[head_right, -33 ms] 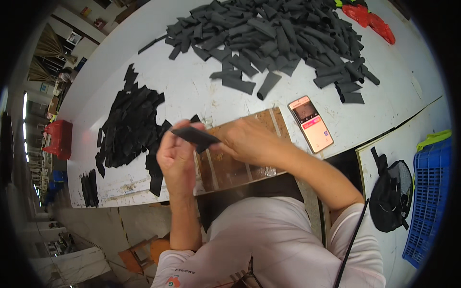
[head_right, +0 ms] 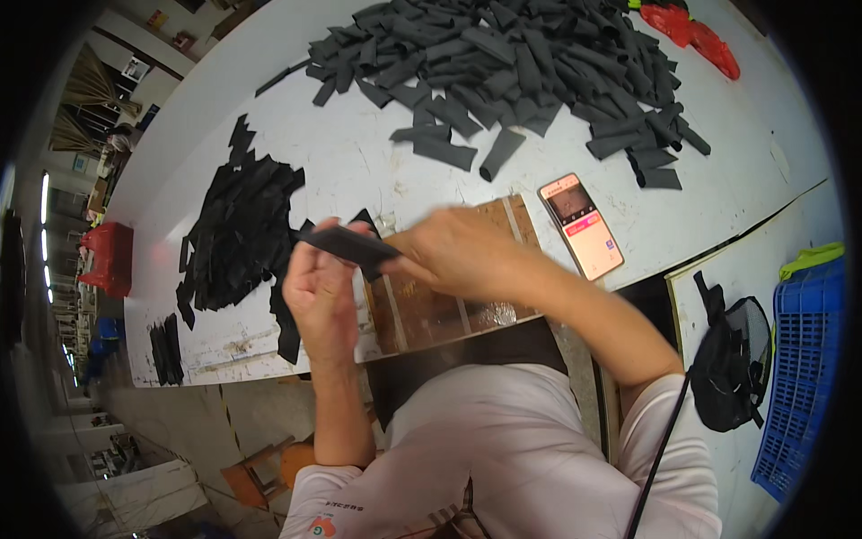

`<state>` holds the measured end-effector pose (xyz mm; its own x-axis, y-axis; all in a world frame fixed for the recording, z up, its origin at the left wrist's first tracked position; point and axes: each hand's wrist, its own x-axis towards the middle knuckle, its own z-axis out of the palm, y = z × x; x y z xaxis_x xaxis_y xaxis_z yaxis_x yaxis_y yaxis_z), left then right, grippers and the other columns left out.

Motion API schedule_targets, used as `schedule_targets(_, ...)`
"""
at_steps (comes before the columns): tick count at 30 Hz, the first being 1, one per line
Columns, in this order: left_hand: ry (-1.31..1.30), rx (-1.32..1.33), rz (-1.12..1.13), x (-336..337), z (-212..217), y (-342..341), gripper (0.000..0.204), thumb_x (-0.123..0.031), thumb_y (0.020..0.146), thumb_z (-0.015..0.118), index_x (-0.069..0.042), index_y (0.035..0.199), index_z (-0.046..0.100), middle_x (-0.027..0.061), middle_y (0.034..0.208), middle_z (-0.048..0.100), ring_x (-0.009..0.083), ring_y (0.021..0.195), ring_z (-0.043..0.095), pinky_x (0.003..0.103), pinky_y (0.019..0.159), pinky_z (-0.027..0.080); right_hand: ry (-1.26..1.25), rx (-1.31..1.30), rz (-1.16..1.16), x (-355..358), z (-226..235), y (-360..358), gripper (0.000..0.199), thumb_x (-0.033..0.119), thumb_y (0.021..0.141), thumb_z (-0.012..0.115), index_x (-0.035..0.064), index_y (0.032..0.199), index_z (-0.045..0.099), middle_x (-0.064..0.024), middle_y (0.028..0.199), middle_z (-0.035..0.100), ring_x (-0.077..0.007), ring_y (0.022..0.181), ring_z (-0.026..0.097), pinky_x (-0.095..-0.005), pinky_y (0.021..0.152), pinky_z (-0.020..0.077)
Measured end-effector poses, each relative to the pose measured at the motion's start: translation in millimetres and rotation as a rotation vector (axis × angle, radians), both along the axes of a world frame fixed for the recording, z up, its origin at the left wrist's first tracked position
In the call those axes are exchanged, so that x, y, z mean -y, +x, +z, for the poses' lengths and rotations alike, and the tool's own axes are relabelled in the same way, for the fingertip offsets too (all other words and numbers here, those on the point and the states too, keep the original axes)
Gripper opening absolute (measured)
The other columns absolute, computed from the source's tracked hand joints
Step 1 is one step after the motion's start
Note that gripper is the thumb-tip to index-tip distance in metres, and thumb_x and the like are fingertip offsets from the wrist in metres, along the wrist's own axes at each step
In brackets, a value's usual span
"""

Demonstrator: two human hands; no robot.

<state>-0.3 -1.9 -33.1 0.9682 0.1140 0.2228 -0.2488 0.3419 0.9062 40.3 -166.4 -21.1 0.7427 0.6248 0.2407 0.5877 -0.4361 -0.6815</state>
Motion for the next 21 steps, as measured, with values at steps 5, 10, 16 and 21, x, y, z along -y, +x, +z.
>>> schedule_targets(5, 0.81, -0.167, 0.443, -32.3, -50.4, 27.0, 0.03, -0.013, 0.075, 0.059, 0.005, 0.099, 0.052, 0.014, 0.088, 0.059, 0.0175, 0.071, 0.057, 0.027, 0.064, 0.046, 0.616, -0.441, -0.218, 5.1, 49.9, 83.9, 0.044, 0.039, 0.085, 0.042, 0.0028, 0.062, 0.055, -0.0009, 0.051, 0.049, -0.008, 0.042, 0.042, -0.0201, 0.044, 0.0352)
schedule_targets(10, 1.427, -0.58, 0.534, -40.5, -104.1, 51.7, 0.034, -0.024, 0.071, 0.063, 0.003, 0.089, 0.055, 0.0188, 0.08, 0.058, 0.0338, 0.073, 0.057, 0.041, 0.066, 0.044, 0.423, -0.302, -0.334, 16.7, -8.8, 30.9, 0.039, 0.038, 0.084, 0.045, 0.0036, 0.073, 0.058, -0.0013, 0.053, 0.05, -0.0059, 0.042, 0.042, -0.0196, 0.038, 0.032)
schedule_targets(16, 1.003, -0.201, 0.618, -49.9, -109.8, 44.6, 0.019, -0.011, 0.071, 0.065, 0.003, 0.069, 0.052, 0.0047, 0.06, 0.053, 0.0127, 0.052, 0.047, 0.025, 0.05, 0.038, 0.228, -0.432, -0.2, 9.8, -30.9, -53.0, 0.023, 0.022, 0.08, 0.053, 0.0014, 0.072, 0.057, -0.0097, 0.062, 0.056, -0.0203, 0.059, 0.055, -0.0303, 0.054, 0.0424)
schedule_targets(21, 0.08, -0.355, 0.13, -27.7, -62.1, -16.2, 0.022, 0.007, 0.072, 0.055, -0.004, 0.089, 0.045, 0.0023, 0.082, 0.053, 0.009, 0.075, 0.053, 0.021, 0.068, 0.044, 0.141, -0.094, -0.324, -6.4, -25.9, -71.9, 0.02, 0.02, 0.069, 0.066, 0.0032, 0.075, 0.057, -0.0068, 0.07, 0.053, -0.0249, 0.073, 0.055, -0.0298, 0.057, 0.0438)
